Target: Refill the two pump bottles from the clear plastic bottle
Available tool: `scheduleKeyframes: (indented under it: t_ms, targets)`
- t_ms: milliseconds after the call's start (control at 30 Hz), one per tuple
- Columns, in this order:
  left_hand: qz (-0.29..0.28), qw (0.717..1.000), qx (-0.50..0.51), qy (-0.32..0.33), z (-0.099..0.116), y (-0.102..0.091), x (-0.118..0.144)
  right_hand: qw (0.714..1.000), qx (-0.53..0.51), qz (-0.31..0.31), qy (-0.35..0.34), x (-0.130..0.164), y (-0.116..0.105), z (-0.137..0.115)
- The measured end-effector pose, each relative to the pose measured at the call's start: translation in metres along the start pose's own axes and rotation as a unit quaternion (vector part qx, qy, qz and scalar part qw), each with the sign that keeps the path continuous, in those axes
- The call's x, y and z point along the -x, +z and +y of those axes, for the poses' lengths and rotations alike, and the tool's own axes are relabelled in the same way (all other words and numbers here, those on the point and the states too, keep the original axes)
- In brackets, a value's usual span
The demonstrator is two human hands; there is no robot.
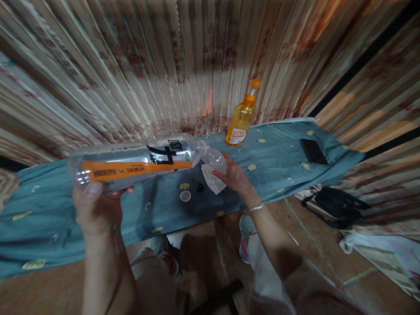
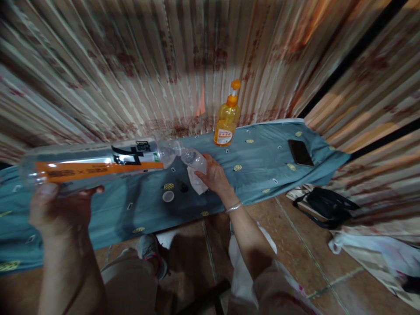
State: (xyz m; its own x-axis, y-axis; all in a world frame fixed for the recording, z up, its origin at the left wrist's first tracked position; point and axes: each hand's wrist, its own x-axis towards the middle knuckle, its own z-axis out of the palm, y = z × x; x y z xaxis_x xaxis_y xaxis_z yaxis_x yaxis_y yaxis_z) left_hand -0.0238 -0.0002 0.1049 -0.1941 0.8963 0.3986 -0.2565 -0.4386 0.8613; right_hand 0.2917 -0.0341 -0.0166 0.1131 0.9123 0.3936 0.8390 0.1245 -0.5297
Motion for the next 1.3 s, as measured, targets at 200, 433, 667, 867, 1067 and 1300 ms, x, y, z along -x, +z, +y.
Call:
scheduleKeyframes:
  t_ms: [200, 433, 667, 867, 1067, 1300]
  targets:
    - [-0.010, 1.000, 0.002, 0.012, -0.0024, -0.0026, -0.0005, 1.000, 0.000, 0.005, 0.006, 0.0011, 0.0021, 0.0015]
    - [-0.022, 1.000, 0.003, 0.018, -0.0017, -0.0029, 0.0003, 1.000, 0.010, 0.009, 0.009, 0.0010, 0.0020, 0.0000]
    - [-0.013, 1.000, -0.005, 0.012, 0.0003, -0.0013, 0.0002, 1.000, 0.013, 0.003, 0.014, 0.0011, 0.0015, 0.0005]
    - [-0.026, 0.999, -0.013, 0.017, 0.0007, -0.0008, 0.0006, 1.000, 0.004, 0.018, 0.005, 0.0012, 0.0037, 0.0032]
    - [-0.023, 1.000, -0.012, 0.011, 0.0032, 0.0014, 0.0011, 1.000, 0.012, 0.012, 0.001, 0.0001, 0.0029, 0.0022]
    - [-0.012, 1.000, -0.004, 0.003, 0.0022, -0.0007, 0.0009, 1.000, 0.010, 0.010, 0.002, 0.0010, 0.0022, 0.0015]
